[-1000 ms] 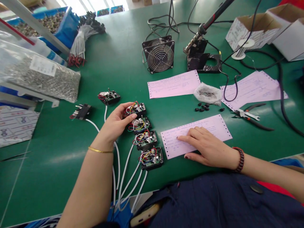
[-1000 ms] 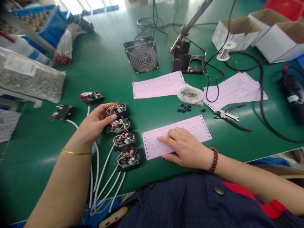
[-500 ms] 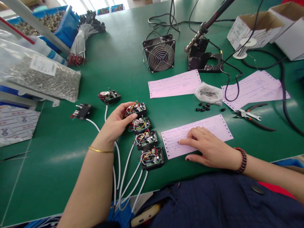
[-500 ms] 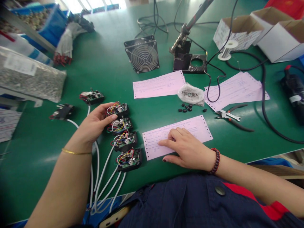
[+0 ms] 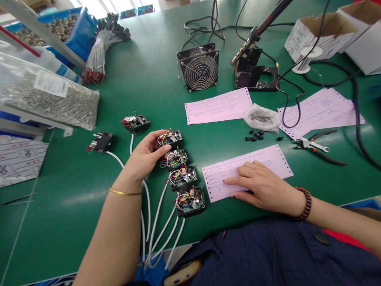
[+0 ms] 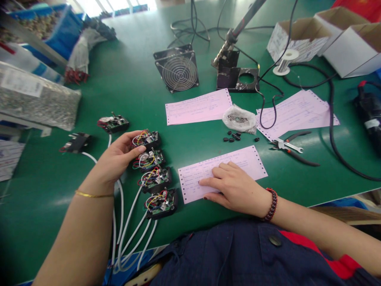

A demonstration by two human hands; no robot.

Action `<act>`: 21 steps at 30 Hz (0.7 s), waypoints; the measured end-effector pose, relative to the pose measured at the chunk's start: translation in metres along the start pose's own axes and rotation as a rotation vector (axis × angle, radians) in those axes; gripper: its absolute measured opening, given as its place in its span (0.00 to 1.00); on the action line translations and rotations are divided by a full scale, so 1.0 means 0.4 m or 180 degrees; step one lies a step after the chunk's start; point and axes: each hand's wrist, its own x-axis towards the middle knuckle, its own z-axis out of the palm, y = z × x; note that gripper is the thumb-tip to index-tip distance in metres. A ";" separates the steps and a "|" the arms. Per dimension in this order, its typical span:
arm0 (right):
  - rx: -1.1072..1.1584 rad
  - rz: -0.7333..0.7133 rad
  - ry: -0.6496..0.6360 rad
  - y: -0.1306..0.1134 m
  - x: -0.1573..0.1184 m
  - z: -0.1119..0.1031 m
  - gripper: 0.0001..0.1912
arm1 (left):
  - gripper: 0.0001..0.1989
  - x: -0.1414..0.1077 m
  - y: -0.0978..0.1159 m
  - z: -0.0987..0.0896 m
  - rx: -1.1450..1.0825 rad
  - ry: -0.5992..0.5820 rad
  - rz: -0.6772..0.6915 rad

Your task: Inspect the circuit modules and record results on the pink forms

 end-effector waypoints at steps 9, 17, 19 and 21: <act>0.0202 0.0011 -0.0045 0.004 0.003 -0.008 0.22 | 0.31 -0.004 0.006 0.001 0.0087 -0.0020 -0.0017; 0.0181 0.0142 -0.0099 0.000 0.002 -0.009 0.25 | 0.31 -0.003 0.004 0.001 0.0042 -0.0016 0.0018; 0.0127 0.0143 -0.0075 0.000 0.003 -0.008 0.25 | 0.31 -0.002 0.004 0.000 0.0049 -0.0022 0.0028; 0.0095 0.0137 -0.0073 -0.001 0.004 -0.008 0.24 | 0.31 -0.001 0.003 0.000 0.0053 -0.0026 0.0024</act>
